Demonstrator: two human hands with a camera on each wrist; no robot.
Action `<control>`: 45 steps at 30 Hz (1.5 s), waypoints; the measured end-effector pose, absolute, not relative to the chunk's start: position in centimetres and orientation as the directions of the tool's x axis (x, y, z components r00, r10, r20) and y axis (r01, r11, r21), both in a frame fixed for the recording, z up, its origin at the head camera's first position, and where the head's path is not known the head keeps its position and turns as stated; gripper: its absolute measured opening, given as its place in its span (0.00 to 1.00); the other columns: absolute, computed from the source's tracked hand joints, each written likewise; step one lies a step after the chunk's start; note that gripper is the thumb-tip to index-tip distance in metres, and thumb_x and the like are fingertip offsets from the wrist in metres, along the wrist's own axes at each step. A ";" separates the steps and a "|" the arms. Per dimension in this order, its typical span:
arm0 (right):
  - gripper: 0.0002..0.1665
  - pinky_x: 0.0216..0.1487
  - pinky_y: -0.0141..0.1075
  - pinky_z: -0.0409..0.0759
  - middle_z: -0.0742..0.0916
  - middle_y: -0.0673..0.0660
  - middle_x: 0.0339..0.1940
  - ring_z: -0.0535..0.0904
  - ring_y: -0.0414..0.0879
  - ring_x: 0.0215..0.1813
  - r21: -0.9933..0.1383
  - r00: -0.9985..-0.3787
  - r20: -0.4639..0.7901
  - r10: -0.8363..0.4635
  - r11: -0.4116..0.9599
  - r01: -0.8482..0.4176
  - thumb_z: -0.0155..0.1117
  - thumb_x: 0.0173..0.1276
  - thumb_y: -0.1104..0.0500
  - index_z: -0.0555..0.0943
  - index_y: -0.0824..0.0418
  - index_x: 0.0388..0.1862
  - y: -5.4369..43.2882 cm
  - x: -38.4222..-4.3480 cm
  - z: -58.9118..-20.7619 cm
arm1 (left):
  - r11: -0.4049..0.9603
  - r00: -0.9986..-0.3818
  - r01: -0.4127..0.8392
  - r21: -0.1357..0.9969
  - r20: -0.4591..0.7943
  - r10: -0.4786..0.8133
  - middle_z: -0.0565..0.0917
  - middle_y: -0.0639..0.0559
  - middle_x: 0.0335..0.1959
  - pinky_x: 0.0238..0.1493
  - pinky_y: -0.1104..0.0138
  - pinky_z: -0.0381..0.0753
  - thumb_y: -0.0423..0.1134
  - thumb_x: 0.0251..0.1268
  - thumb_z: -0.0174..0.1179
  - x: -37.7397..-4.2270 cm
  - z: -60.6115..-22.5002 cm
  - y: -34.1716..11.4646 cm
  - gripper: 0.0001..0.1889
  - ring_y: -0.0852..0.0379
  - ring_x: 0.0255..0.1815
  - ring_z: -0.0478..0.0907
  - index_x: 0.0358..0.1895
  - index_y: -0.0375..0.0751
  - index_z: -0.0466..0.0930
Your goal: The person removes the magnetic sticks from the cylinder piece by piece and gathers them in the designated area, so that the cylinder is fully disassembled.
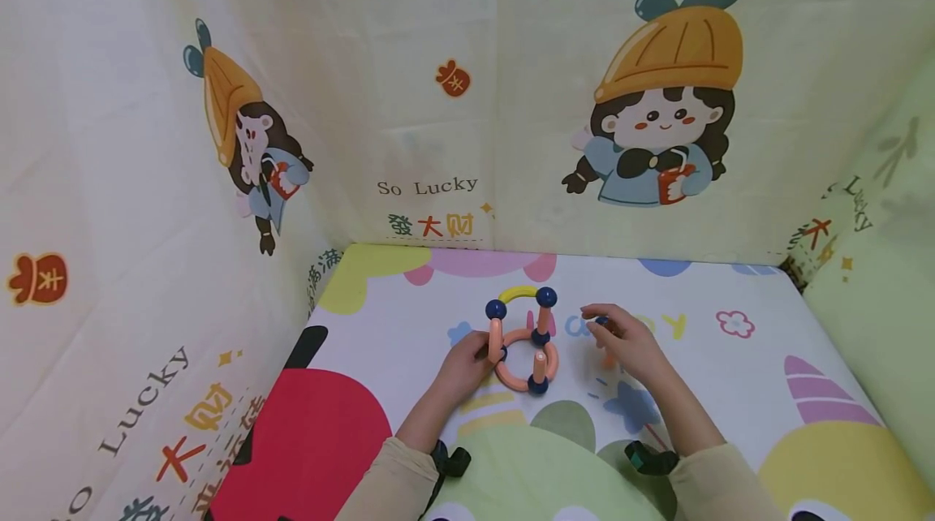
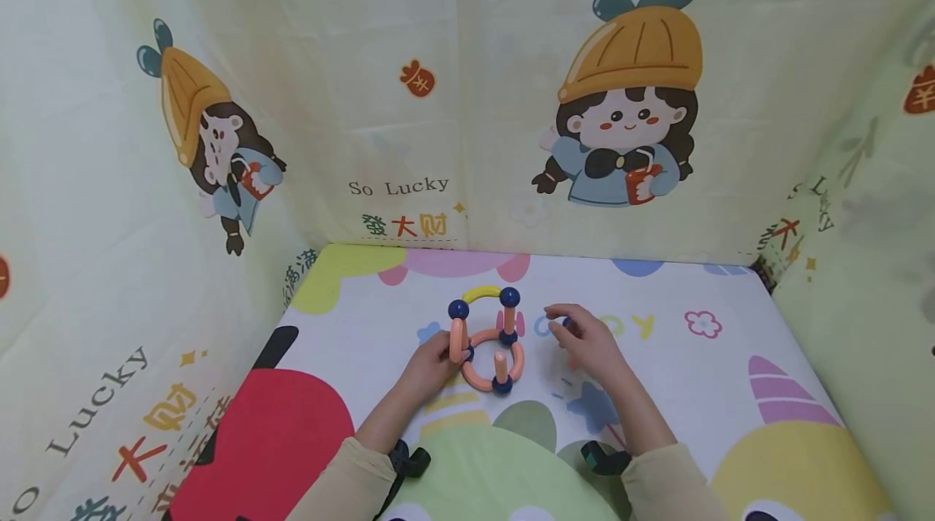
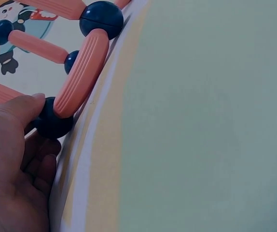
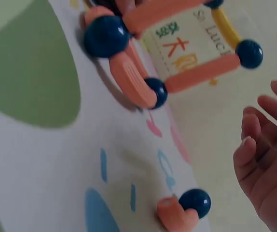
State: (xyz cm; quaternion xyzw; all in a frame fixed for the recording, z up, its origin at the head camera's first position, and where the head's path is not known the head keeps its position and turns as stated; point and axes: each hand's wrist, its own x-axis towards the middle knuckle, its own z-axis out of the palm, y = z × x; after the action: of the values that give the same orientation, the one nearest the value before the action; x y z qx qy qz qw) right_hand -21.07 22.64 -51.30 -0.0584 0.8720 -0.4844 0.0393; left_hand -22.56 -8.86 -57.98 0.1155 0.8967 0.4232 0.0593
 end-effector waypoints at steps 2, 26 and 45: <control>0.20 0.31 0.37 0.80 0.81 0.63 0.57 0.78 0.56 0.37 -0.869 -0.978 -0.002 -0.208 0.484 -0.102 0.58 0.75 0.48 0.75 0.47 0.63 21.8 -20.6 -51.3 | 0.606 -0.965 0.166 0.778 0.001 0.262 0.82 0.57 0.56 0.63 0.54 0.76 0.56 0.71 0.57 -22.5 -58.0 -8.9 0.19 0.54 0.60 0.77 0.58 0.55 0.80; 0.27 0.30 0.40 0.82 0.84 0.67 0.44 0.80 0.59 0.32 -0.947 -0.838 -0.076 -0.541 0.303 -0.110 0.52 0.78 0.50 0.67 0.52 0.74 17.4 -18.1 -53.8 | 0.558 -0.962 0.175 0.811 0.019 0.274 0.84 0.62 0.49 0.52 0.59 0.78 0.59 0.71 0.55 -22.7 -58.4 -8.8 0.16 0.59 0.51 0.79 0.53 0.59 0.82; 0.21 0.40 0.45 0.86 0.81 0.71 0.57 0.82 0.60 0.35 -0.987 -0.806 0.005 -0.591 0.127 -0.099 0.42 0.83 0.54 0.74 0.69 0.58 16.4 -18.1 -55.5 | 0.572 -0.965 0.169 0.803 0.016 0.263 0.83 0.60 0.53 0.56 0.57 0.78 0.62 0.69 0.55 -22.6 -58.4 -8.8 0.19 0.57 0.56 0.79 0.56 0.60 0.80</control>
State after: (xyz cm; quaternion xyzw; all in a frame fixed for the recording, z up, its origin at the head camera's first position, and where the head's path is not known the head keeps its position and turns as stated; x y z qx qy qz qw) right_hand -18.10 16.41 -55.50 -0.2385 0.7237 -0.6160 0.1998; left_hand -22.60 -8.84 -58.43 0.1222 0.8849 0.4464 0.0525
